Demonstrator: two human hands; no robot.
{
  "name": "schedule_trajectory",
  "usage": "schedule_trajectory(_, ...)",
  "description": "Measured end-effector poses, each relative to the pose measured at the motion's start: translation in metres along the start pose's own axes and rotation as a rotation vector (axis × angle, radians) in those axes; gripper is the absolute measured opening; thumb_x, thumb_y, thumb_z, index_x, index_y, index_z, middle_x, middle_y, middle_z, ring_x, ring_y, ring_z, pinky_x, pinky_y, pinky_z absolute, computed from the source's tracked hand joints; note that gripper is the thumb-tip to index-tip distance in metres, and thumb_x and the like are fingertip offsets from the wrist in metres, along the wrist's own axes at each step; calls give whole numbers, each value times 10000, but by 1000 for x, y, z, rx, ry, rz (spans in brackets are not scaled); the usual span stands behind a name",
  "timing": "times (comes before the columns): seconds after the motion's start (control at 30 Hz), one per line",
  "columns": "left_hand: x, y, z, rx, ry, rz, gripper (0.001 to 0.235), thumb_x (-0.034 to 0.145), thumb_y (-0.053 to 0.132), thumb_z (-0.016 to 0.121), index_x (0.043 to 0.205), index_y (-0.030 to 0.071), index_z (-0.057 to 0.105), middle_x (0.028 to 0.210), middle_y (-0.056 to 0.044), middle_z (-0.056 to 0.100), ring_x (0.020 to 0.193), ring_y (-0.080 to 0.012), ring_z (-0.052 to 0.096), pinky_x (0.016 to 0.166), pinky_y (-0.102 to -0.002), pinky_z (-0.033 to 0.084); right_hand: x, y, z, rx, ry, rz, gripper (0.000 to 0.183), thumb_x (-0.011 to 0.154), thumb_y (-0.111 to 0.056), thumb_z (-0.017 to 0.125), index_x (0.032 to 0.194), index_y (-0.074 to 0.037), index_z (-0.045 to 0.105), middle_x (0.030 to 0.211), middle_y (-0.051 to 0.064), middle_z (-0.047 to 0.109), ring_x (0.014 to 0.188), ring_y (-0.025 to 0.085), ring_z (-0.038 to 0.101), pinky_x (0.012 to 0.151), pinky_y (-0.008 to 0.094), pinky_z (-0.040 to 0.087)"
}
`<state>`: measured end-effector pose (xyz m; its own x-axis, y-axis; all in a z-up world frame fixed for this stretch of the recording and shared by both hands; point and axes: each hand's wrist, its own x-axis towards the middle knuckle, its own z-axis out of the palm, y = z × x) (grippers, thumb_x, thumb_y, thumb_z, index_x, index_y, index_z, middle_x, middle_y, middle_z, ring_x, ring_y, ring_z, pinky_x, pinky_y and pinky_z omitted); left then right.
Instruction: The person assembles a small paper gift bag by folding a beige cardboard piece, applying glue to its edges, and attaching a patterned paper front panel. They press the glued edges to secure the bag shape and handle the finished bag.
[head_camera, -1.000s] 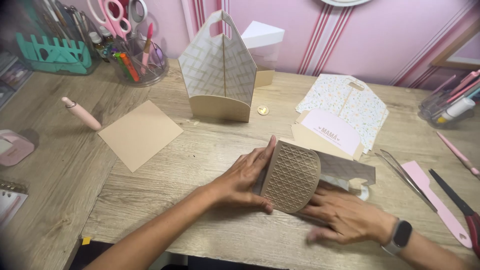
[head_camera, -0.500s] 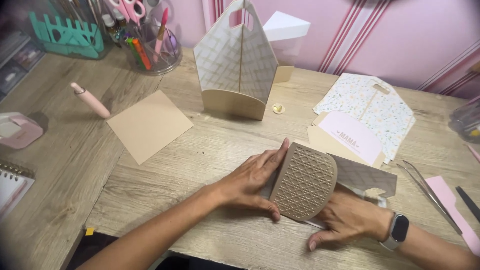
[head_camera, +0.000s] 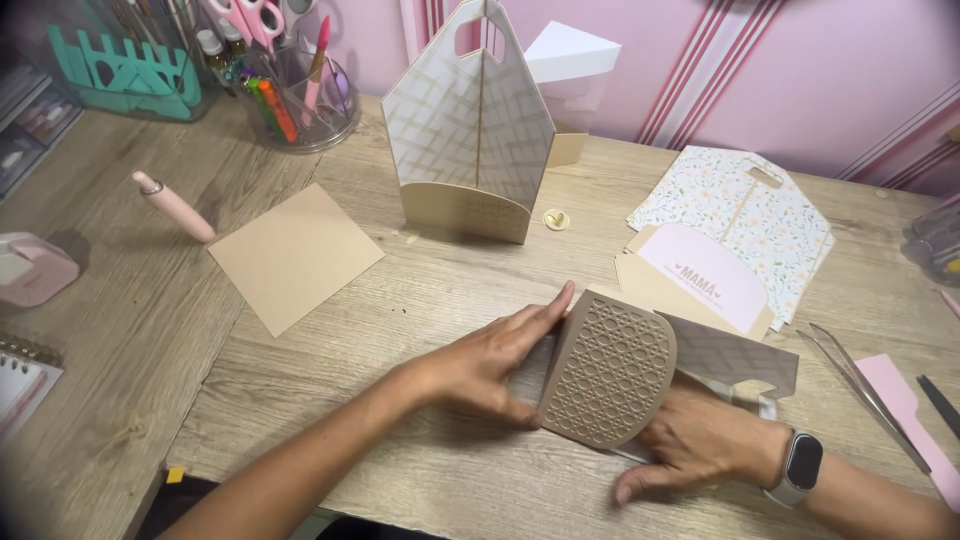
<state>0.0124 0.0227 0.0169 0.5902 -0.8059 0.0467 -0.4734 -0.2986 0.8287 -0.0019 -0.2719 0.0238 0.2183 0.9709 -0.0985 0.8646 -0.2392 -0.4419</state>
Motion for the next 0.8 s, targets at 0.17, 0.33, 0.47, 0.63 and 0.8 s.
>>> schedule_trajectory(0.17,1,6,-1,3,0,-54,1444,686,436,847,1549,220,-291,1721,-208,-188,1603,-415,-3,1260,-585,95,-1,-20,0,37,226,50,344,1055,-400,564,987,-76,658,888,61,692,690,207,659,693,346,611)
schedule_trajectory(0.33,2,22,22,107,124,-62,1467,647,648,746,1546,214,-329,1646,-307,238,1461,-409,372,1204,-535,277,-24,-36,14,-55,328,110,245,1000,-334,659,1012,-97,720,851,78,720,669,242,686,674,392,590)
schedule_trajectory(0.47,6,35,37,28,231,-29,1528,565,597,805,1500,299,-365,1690,-295,79,1514,-418,245,1195,-591,291,-34,-42,5,-266,478,-103,248,1045,-123,496,1094,3,704,996,141,754,819,321,712,681,436,587)
schedule_trajectory(0.63,28,39,17,-206,295,-88,1552,524,613,808,1571,220,-267,1687,-298,80,1569,-408,162,1246,-564,179,-41,-54,-1,-411,420,-115,224,1029,-27,483,1152,43,657,1159,205,726,1045,359,722,888,460,600)
schedule_trajectory(0.8,39,32,19,-446,347,-36,933,663,442,842,1438,135,421,1436,-137,599,1326,-342,596,1109,-469,520,-47,-72,-9,-630,644,-133,177,1012,-74,537,1025,-1,698,1048,155,736,997,354,725,981,598,547)
